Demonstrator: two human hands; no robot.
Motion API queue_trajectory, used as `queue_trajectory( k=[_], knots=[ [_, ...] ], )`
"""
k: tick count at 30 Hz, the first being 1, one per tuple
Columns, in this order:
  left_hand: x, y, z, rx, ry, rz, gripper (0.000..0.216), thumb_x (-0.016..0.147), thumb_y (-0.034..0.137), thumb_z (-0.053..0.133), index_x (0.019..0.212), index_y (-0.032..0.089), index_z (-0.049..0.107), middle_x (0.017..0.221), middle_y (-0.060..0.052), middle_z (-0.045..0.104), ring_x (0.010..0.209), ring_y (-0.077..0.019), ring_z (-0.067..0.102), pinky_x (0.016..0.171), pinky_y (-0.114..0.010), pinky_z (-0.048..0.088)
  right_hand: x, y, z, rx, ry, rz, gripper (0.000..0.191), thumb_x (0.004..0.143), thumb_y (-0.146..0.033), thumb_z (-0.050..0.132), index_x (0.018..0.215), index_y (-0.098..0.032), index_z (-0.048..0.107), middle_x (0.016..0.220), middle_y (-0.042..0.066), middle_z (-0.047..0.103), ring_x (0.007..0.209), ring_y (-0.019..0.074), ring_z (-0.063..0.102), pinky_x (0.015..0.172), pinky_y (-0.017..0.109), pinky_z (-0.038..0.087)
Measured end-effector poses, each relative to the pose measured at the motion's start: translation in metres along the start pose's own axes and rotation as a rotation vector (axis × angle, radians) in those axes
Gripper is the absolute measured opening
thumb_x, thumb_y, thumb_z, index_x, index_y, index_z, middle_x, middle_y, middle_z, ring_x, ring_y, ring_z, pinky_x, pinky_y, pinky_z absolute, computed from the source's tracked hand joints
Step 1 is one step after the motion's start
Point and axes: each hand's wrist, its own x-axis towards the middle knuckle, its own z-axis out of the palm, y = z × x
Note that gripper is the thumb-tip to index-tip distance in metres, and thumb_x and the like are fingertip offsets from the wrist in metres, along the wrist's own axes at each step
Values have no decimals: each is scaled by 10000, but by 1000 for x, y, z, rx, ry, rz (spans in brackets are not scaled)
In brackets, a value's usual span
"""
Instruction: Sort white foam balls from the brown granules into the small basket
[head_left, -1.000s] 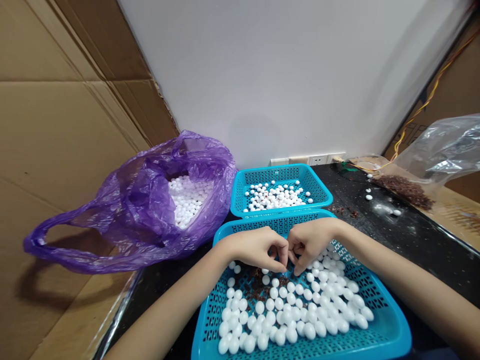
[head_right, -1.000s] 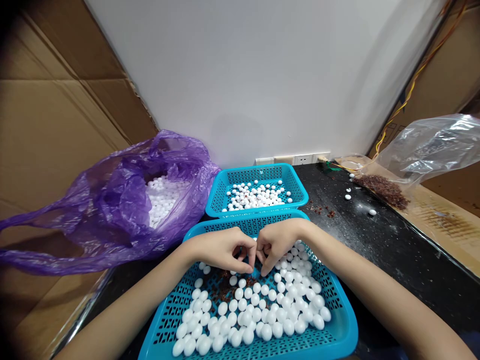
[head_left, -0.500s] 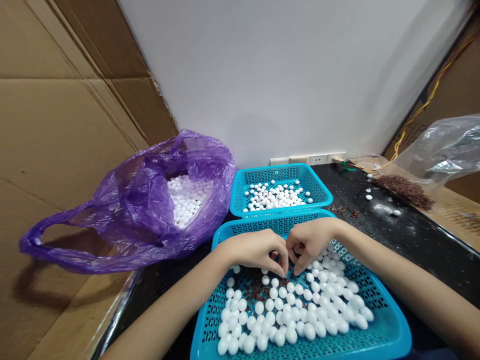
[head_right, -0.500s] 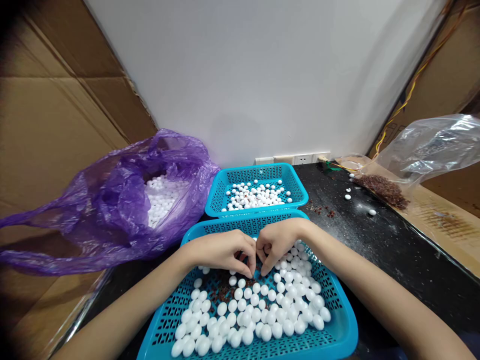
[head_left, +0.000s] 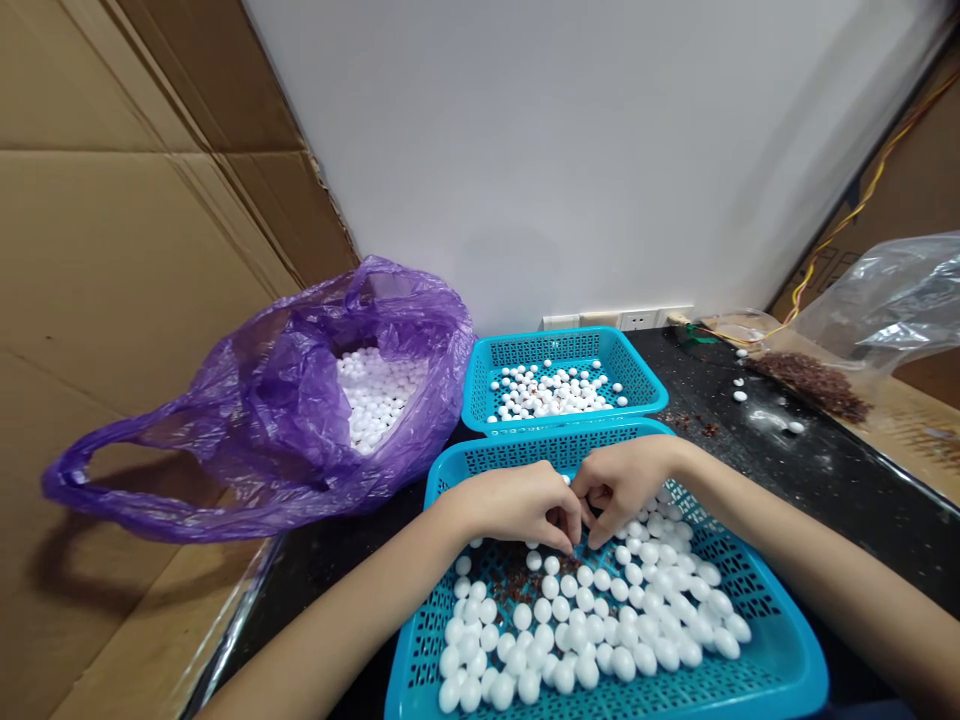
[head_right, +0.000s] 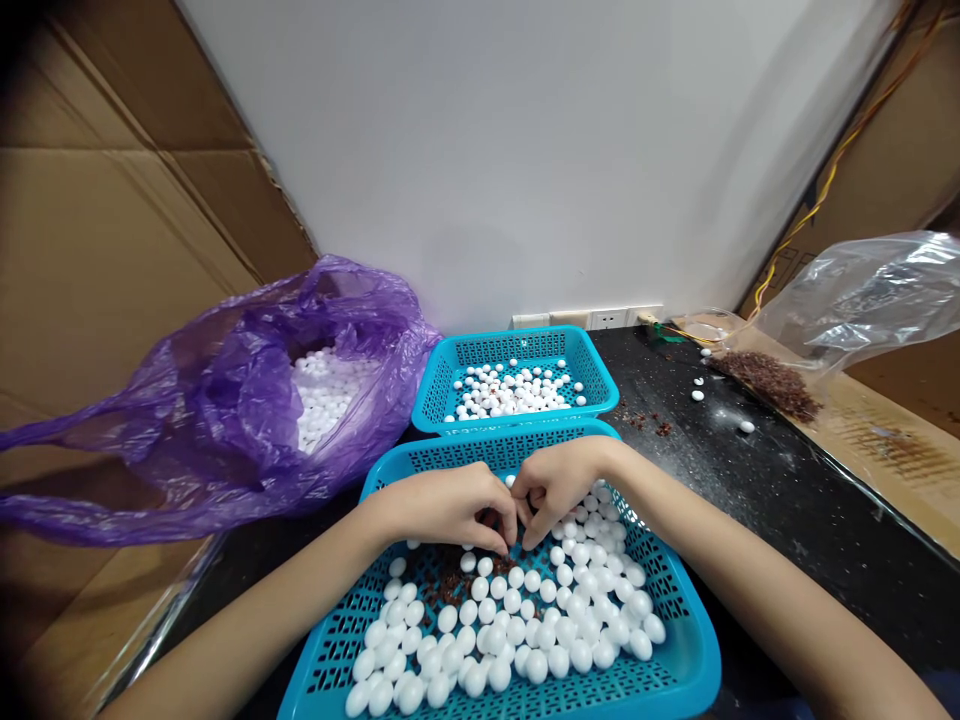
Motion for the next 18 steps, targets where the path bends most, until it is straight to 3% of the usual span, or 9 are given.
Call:
queue_trajectory(
  k=[9, 14, 18],
  knots=[
    [-1, -1, -1, -42, -42, -11, 212, 707, 70, 577, 866, 168, 679, 674, 21, 639, 603, -91, 582, 543, -162, 412, -1, -4, 1, -49, 38, -18, 122, 785, -193, 693, 872, -107, 690, 491, -92, 429, 434, 61, 320, 431, 168, 286],
    [-5, 4, -3, 22, 26, -10, 139, 653, 181, 658, 791, 194, 676, 617, 55, 578, 535, -82, 514, 466, -169, 350, -1, -1, 3, -73, 50, -30, 111, 788, -206, 670, 846, -113, 694, 491, -87, 423, 441, 65, 307, 427, 175, 264],
    [-8, 8, -3, 45, -14, 39, 179, 686, 207, 649, 841, 246, 728, 570, 60, 563, 518, -79, 502, 451, -177, 327, 0, 1, 4, -34, 64, -35, 118, 791, -219, 632, 806, -109, 673, 499, -75, 437, 444, 70, 324, 430, 180, 265]
  ],
)
